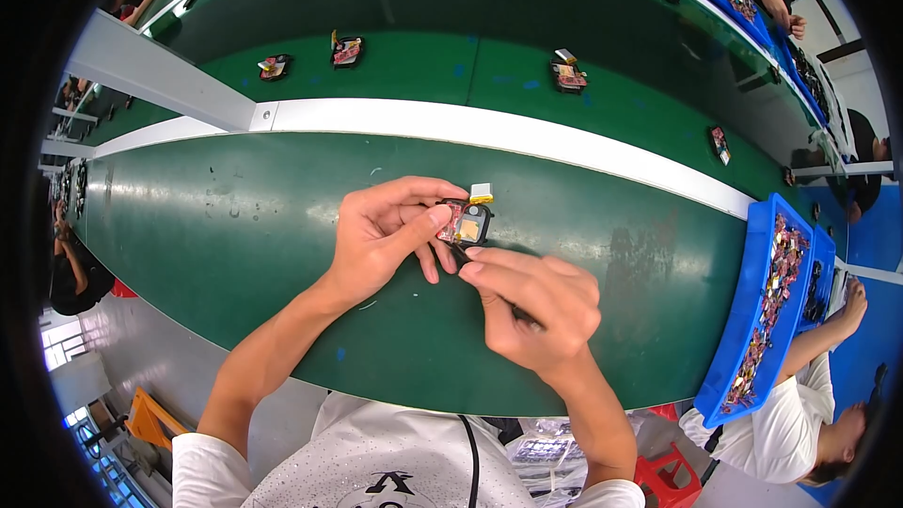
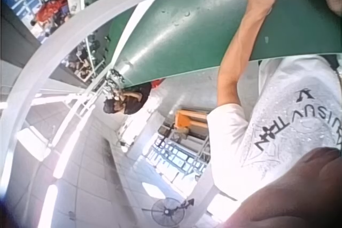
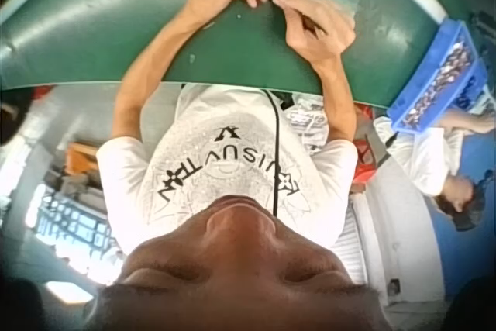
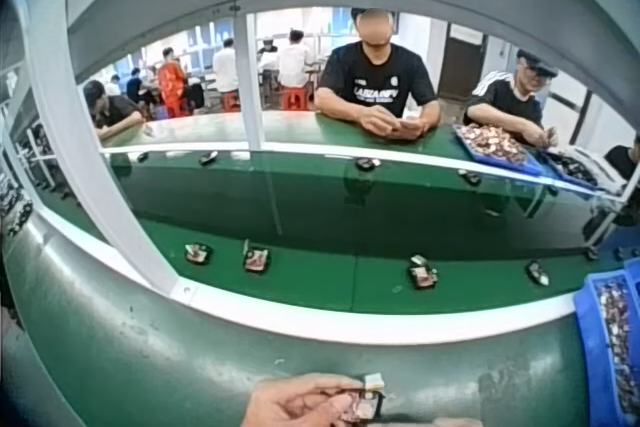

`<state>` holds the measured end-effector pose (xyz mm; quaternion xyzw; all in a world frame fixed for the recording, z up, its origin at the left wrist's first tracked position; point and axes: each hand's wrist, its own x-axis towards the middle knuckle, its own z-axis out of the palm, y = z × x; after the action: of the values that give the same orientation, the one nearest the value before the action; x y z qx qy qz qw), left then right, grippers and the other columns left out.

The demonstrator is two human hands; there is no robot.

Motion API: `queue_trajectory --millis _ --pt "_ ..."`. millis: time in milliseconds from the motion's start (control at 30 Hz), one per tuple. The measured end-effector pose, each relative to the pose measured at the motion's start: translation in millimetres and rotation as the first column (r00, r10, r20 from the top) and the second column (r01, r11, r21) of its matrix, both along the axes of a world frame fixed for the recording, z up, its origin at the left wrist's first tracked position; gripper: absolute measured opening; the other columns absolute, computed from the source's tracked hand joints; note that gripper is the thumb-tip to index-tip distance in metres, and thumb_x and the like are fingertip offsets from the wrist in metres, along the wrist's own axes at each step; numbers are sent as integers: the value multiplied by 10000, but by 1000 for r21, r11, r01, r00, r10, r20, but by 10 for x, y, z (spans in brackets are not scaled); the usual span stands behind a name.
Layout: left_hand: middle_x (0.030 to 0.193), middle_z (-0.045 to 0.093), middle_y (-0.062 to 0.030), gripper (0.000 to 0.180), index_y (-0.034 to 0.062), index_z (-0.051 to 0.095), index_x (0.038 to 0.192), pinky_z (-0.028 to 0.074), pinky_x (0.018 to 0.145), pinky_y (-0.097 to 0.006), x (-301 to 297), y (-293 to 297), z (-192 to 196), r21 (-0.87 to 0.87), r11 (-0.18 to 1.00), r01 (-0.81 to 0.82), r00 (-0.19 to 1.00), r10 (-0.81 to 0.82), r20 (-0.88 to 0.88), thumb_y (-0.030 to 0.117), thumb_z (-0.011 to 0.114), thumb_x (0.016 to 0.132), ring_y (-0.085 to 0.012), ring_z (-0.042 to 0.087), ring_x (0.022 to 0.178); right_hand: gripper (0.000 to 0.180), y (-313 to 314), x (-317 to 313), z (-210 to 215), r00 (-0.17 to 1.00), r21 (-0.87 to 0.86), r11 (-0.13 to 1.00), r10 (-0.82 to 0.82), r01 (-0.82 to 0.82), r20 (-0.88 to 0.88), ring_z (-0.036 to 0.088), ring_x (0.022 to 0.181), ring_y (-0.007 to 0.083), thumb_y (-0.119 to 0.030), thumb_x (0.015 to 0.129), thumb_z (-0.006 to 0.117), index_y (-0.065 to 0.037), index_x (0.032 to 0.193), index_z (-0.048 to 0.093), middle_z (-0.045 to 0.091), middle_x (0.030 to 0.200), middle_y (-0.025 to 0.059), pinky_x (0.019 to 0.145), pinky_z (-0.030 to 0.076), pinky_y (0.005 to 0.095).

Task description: Assembling and inspecting small electronic circuit components on a production line using tweezers.

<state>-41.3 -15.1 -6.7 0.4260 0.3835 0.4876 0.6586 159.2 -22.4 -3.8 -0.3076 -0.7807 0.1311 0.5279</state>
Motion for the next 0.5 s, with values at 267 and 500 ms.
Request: queue_trajectory --millis 267,500 --pt "837 712 -112 224 -91 647 1164 551 509 -245 143 -99 70 105 992 -72 965 96 -244 -38 666 948 -104 677 628 309 -185 27 161 953 143 989 -76 35 293 582 539 121 77 602 720 -23 893 749 768 947 100 452 372 227" --pt "813 700 -82 181 -69 650 1137 518 483 -243 353 -2 196 224 968 -110 890 197 -412 -7 655 968 -89 652 596 293 -90 155 208 953 182 981 -115 65 280 639 553 132 64 627 770 -64 890 763 773 903 81 463 389 236"
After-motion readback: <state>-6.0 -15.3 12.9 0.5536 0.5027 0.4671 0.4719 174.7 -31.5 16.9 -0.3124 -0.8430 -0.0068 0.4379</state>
